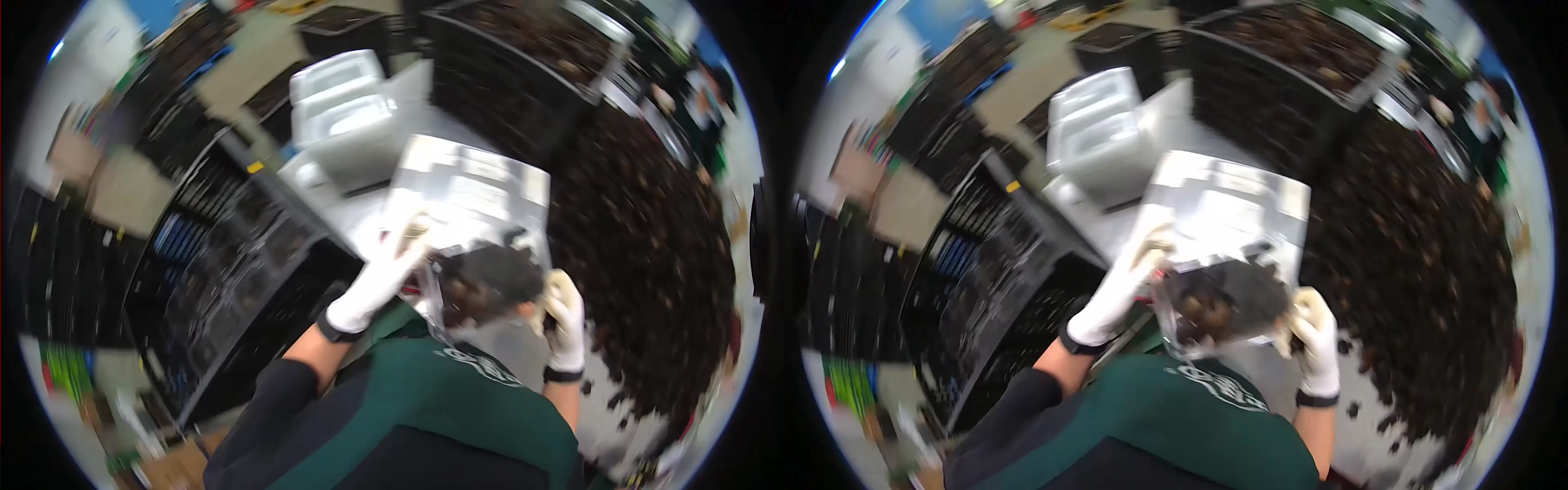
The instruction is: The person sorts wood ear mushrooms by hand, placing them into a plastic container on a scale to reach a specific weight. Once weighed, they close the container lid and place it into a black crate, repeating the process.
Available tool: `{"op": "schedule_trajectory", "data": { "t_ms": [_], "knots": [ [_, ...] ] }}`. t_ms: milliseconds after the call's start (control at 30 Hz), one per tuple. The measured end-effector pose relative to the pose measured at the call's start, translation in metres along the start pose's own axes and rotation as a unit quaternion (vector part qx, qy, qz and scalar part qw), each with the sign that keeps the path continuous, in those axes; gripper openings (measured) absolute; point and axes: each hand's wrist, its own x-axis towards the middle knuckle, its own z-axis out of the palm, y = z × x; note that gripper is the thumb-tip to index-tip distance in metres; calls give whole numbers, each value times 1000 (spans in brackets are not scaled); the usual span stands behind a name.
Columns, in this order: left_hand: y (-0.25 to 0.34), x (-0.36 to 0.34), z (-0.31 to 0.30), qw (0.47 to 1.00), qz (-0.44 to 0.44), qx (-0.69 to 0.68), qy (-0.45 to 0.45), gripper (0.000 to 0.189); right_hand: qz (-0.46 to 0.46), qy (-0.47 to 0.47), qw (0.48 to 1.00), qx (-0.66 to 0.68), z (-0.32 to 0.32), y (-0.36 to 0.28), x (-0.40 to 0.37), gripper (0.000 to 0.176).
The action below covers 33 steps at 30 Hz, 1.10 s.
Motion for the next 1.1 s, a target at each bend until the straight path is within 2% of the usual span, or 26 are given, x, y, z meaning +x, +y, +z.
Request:
{"op": "schedule_trajectory", "data": {
  "t_ms": [33,67,100,133,200,233,267,300,333,400,467,533,600,667,733,767,800,867,900,967,1033,1067,1100],
  "knots": [
    [-5,-2,-7,998,39,-8,-50,51,3,-2,999,-36,7,-4,0,18],
    [11,-12,-9,995,0,-1,-102,49,7,3,997,-72,11,-8,1,19],
    [30,-24,-8,993,11,49,-107,49,-9,-10,997,-75,17,-10,3,21],
    [26,-30,-11,996,33,30,-83,52,-28,-15,996,-78,23,-9,8,22],
    [59,-54,-25,990,37,120,-60,58,-46,-56,994,-80,30,-4,17,36],
    [70,-68,-29,993,13,113,-31,62,-45,-68,994,-75,38,-3,22,40],
    [85,-83,-34,986,12,167,8,60,-43,-80,994,-69,45,-1,25,43],
    [97,-97,-42,988,14,142,49,59,-47,-109,991,-62,49,-2,29,46],
    [104,-110,-53,989,17,117,87,58,-45,-116,991,-44,56,-2,32,41],
    [108,-134,-96,969,52,166,177,54,-34,-106,993,-37,56,3,39,37],
    [127,-153,-134,935,5,194,295,52,-23,-89,994,-63,59,2,39,34],
    [112,-161,-188,947,45,39,316,47,-3,-96,994,-59,49,5,39,27],
    [82,-164,-255,924,-15,18,382,41,2,-87,995,-57,38,13,37,29],
    [62,-141,-287,925,-73,-39,371,39,18,-60,997,-48,31,14,30,28],
    [-8,-115,-348,937,-88,-78,328,42,17,-37,998,-45,21,16,20,27],
    [0,-102,-316,934,-107,-43,338,46,21,-15,999,-42,18,15,12,27],
    [-32,-88,-336,937,-155,-46,310,46,17,1,999,-42,12,17,4,25],
    [-50,-56,-320,903,-228,34,364,46,4,31,999,-39,1,22,-10,20],
    [-32,-48,-297,887,-232,130,377,57,13,58,997,-46,-4,22,-20,20],
    [-39,-33,-323,846,-170,280,420,65,26,101,993,-49,-16,30,-40,19],
    [-7,-13,-295,812,-28,366,454,76,55,139,988,-41,-29,40,-62,19],
    [9,-1,-282,798,107,412,428,73,54,151,986,-42,-43,57,-71,19],
    [37,11,-256,753,204,480,402,70,73,158,984,-40,-43,60,-77,19]
  ]
}}
